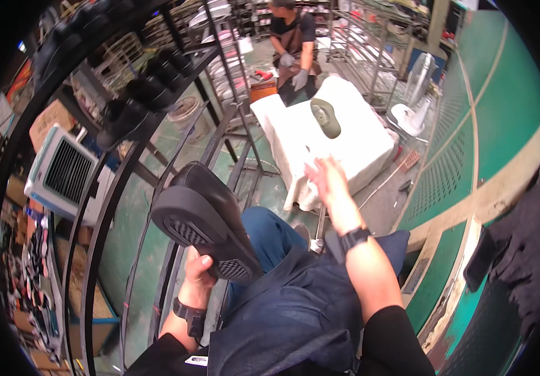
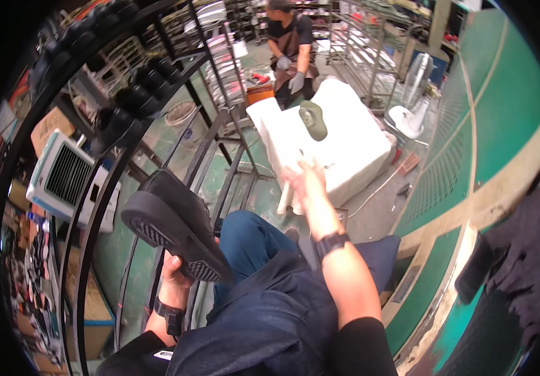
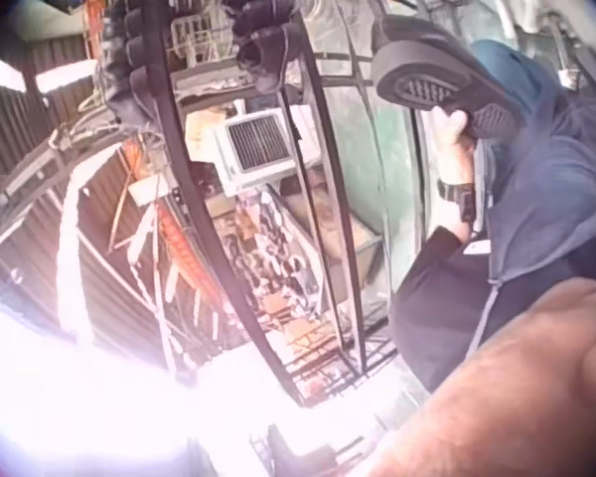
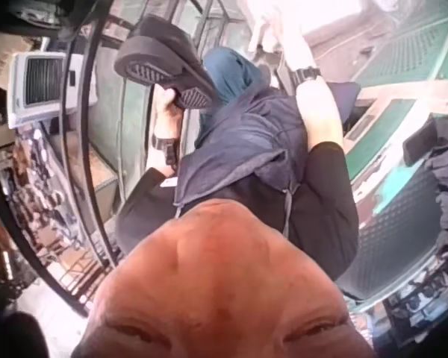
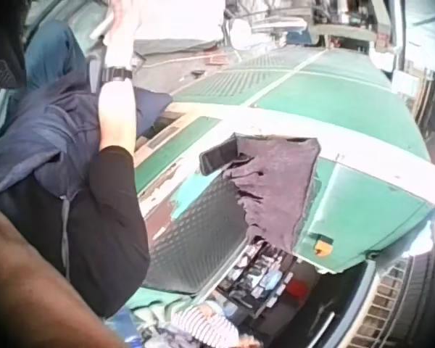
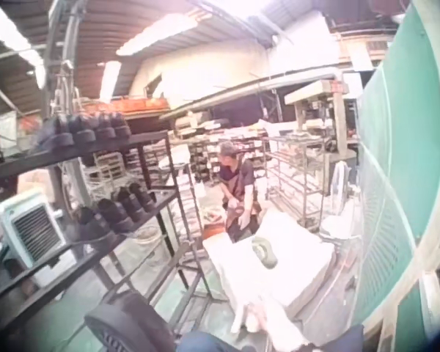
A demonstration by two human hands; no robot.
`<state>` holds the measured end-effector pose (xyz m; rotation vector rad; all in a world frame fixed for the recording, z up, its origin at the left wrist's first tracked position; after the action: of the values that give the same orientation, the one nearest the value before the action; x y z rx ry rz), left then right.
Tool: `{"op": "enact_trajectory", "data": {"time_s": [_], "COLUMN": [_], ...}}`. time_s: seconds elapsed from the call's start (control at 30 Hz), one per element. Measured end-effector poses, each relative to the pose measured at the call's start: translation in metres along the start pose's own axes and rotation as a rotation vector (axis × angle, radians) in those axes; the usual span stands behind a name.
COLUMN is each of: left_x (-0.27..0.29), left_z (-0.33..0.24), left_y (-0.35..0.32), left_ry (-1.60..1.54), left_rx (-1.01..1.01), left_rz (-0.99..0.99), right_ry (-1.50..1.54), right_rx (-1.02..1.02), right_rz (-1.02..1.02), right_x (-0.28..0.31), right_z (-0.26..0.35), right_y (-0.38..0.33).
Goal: Inspecting and arranging shoes on a factory rack.
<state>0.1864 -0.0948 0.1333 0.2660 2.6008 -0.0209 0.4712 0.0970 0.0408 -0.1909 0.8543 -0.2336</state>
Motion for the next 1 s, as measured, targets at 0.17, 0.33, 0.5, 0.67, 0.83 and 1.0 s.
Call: {"op": "enact_trajectory", "data": {"time_s": [0.17,0.33,0.5,0.67,0.83,1.0], "left_x": [0.015,-0.036,0.003,0.109,0.204,0.293], "left_z": [-0.042,-0.044,0.012,0.063,0.178,0.284], "left_y": [0.012,0.014,0.001,0.012,-0.011,-0.026], "left_ry": [0.925,1.359,1.13,0.652,0.112,1.187], "left_rx": [-0.529,-0.653,-0.333,0.227,0.445,0.828], "left_rz": [-0.109,0.337,0.074,-0.335,-0.438,-0.159], "right_ry": [-0.278,-0.373,-0.621,-0.796,-0.769,-0.853], "right_rx": [-0.714,-0.406,-0.462,-0.255,-0.422,-0.537], "right_rz": [0.734,0.569,0.574,0.61,0.551,0.471], "right_x": [-0.057,-0.075,-0.085,-0.112,-0.084,-0.049], "right_z": [-0.049,-0.037,-0.077,-0.082,-0.07,-0.048], "right_y": [-0.131,-0.153,-0.158,-0.149,-0.137,-0.141]}}
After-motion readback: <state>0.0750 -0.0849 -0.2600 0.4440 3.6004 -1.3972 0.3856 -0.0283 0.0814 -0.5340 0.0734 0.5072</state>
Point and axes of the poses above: each hand's wrist, its own y-axis towards the middle knuckle, its own x-axis out of the back of the hand, z = x × y, the point moved 4 cm from there along y, towards the middle knuckle, and after that the axes turned 4 degrees about y, right-handed, at the moved point
